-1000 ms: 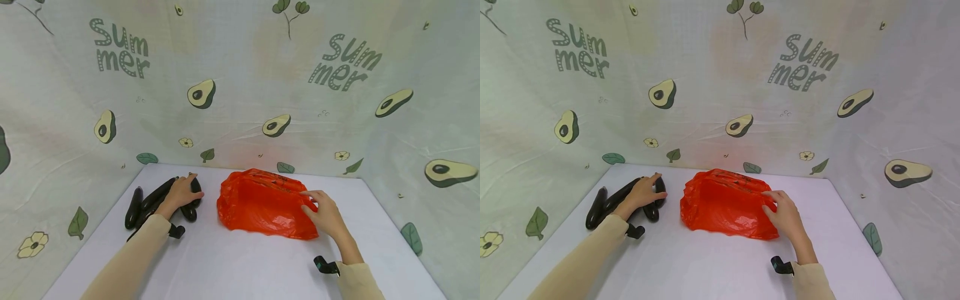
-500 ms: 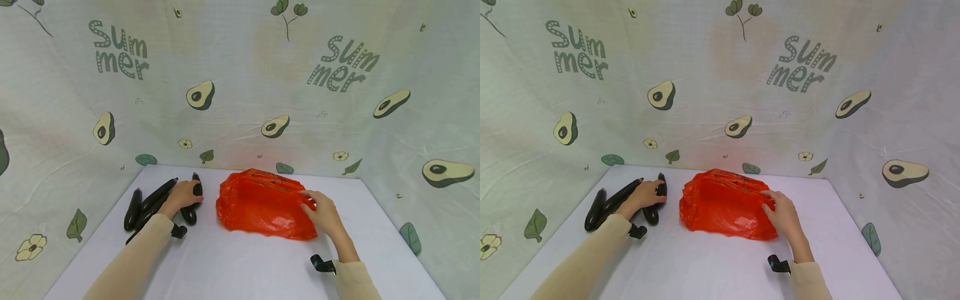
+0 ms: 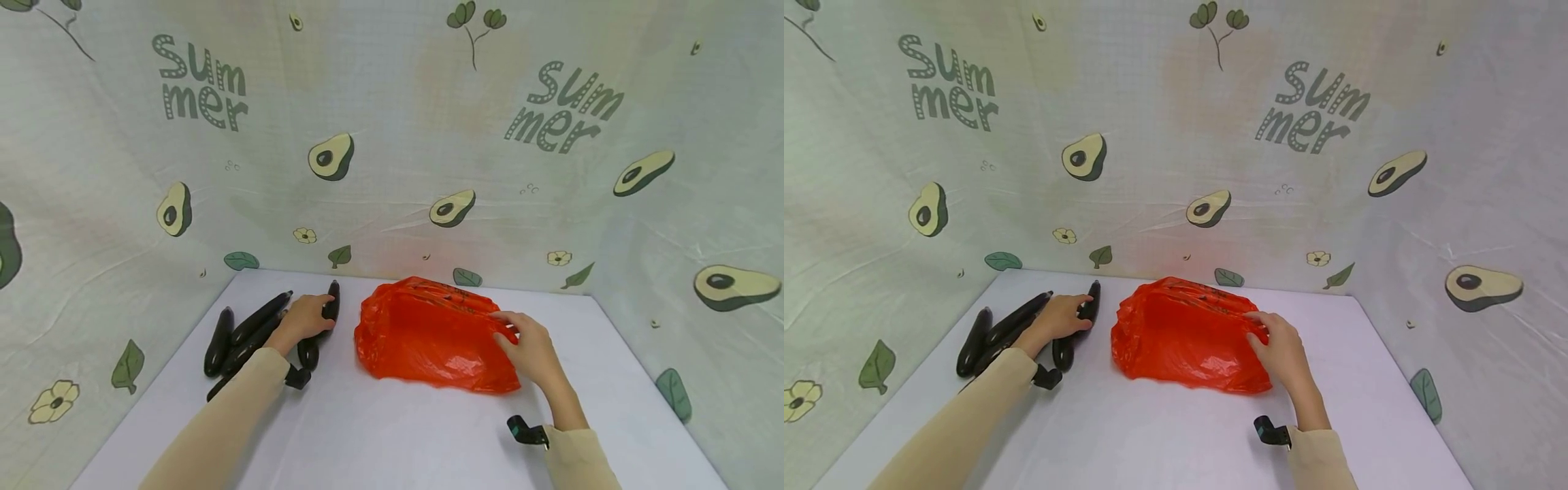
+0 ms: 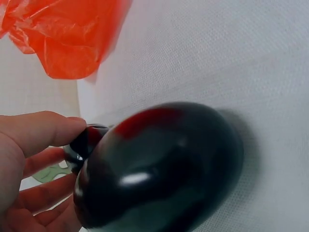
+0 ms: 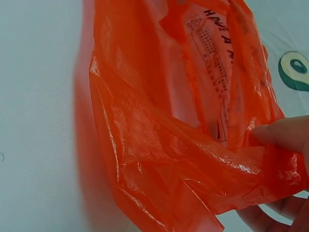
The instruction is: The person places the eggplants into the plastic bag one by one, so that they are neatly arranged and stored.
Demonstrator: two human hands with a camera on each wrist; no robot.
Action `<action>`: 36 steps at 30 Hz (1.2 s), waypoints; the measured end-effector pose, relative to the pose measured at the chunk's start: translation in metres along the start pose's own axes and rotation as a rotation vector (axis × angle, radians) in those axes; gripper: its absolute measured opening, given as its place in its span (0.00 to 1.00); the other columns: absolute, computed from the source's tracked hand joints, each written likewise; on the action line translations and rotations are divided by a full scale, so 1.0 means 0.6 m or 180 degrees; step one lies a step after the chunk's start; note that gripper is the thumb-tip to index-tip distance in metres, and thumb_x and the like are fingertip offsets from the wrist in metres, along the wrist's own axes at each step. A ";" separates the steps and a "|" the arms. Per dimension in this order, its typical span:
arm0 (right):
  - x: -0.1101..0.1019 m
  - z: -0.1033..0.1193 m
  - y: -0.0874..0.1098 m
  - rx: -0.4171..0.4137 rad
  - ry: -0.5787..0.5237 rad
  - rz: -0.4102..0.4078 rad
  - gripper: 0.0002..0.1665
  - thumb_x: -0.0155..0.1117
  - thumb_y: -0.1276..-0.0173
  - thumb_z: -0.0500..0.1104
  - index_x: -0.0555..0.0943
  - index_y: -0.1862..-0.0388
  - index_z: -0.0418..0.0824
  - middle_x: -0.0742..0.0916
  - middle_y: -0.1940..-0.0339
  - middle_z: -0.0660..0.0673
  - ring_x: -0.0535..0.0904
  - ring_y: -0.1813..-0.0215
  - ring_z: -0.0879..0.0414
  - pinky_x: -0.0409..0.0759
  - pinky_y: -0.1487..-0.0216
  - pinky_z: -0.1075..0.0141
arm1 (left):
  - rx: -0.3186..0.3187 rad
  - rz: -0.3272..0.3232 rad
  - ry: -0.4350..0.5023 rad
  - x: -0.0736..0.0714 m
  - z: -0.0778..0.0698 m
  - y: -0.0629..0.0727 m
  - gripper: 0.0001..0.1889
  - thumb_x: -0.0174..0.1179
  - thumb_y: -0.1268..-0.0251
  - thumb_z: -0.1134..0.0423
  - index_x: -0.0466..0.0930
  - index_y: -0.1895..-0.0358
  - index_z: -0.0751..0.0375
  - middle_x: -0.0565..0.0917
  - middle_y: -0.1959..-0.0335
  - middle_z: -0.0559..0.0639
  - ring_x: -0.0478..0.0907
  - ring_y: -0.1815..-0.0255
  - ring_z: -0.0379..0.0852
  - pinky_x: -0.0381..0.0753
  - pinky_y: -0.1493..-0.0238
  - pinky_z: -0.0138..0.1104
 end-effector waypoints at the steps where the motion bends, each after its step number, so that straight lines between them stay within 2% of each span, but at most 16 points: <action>1: 0.000 -0.001 0.000 0.0008 -0.0004 -0.0001 0.24 0.69 0.26 0.35 0.81 0.32 0.37 0.86 0.42 0.33 0.83 0.44 0.38 0.89 0.48 0.45 | 0.0012 -0.0001 -0.0005 0.001 -0.001 0.000 0.32 0.69 0.30 0.59 0.74 0.24 0.61 0.78 0.30 0.69 0.78 0.32 0.66 0.76 0.32 0.62; 6: 0.002 -0.003 0.001 0.0014 -0.0017 -0.0004 0.24 0.69 0.26 0.35 0.81 0.32 0.38 0.86 0.41 0.33 0.83 0.43 0.38 0.88 0.47 0.44 | 0.0033 -0.0024 0.0002 0.003 -0.002 -0.001 0.31 0.69 0.30 0.60 0.76 0.25 0.60 0.79 0.30 0.68 0.78 0.32 0.65 0.76 0.31 0.61; 14: -0.002 -0.009 0.002 0.0005 -0.0020 -0.0041 0.24 0.69 0.26 0.35 0.81 0.33 0.38 0.86 0.42 0.34 0.83 0.43 0.38 0.88 0.47 0.44 | 0.0136 -0.0116 0.0081 0.005 -0.009 -0.004 0.28 0.68 0.30 0.63 0.78 0.28 0.62 0.84 0.36 0.66 0.82 0.39 0.63 0.82 0.36 0.57; 23: 0.000 -0.009 0.002 0.0035 -0.0062 -0.0051 0.24 0.69 0.26 0.35 0.81 0.32 0.38 0.86 0.41 0.34 0.83 0.42 0.38 0.88 0.46 0.44 | 0.0239 -0.0157 0.0120 -0.003 -0.017 -0.002 0.25 0.66 0.27 0.65 0.79 0.29 0.65 0.83 0.34 0.67 0.81 0.37 0.64 0.80 0.34 0.57; 29: 0.000 -0.006 0.000 0.0046 -0.0077 -0.0050 0.24 0.69 0.25 0.35 0.81 0.32 0.38 0.86 0.42 0.34 0.83 0.43 0.39 0.88 0.47 0.45 | 0.0407 -0.0366 0.0117 -0.021 -0.023 0.007 0.23 0.59 0.26 0.70 0.78 0.31 0.69 0.82 0.34 0.69 0.78 0.33 0.66 0.75 0.29 0.59; 33: -0.003 -0.003 0.000 0.0042 -0.0084 -0.0046 0.23 0.69 0.25 0.36 0.82 0.33 0.38 0.86 0.42 0.34 0.83 0.44 0.39 0.88 0.47 0.45 | 0.0571 -0.0545 0.0074 -0.037 -0.035 0.015 0.22 0.55 0.29 0.75 0.79 0.33 0.73 0.84 0.41 0.70 0.80 0.38 0.66 0.77 0.32 0.58; 36: -0.004 -0.002 0.000 0.0044 -0.0077 -0.0047 0.23 0.69 0.25 0.36 0.82 0.33 0.38 0.86 0.42 0.34 0.83 0.44 0.39 0.88 0.47 0.44 | 0.0606 -0.0576 0.0095 -0.048 -0.040 0.024 0.22 0.54 0.28 0.76 0.78 0.32 0.73 0.84 0.42 0.71 0.80 0.40 0.66 0.77 0.34 0.58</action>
Point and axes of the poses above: each hand's wrist, its own y-axis away from the middle knuckle, its own x-axis out of the palm, z = x × y, the point moved 7 cm from there along -y, towards the middle knuckle
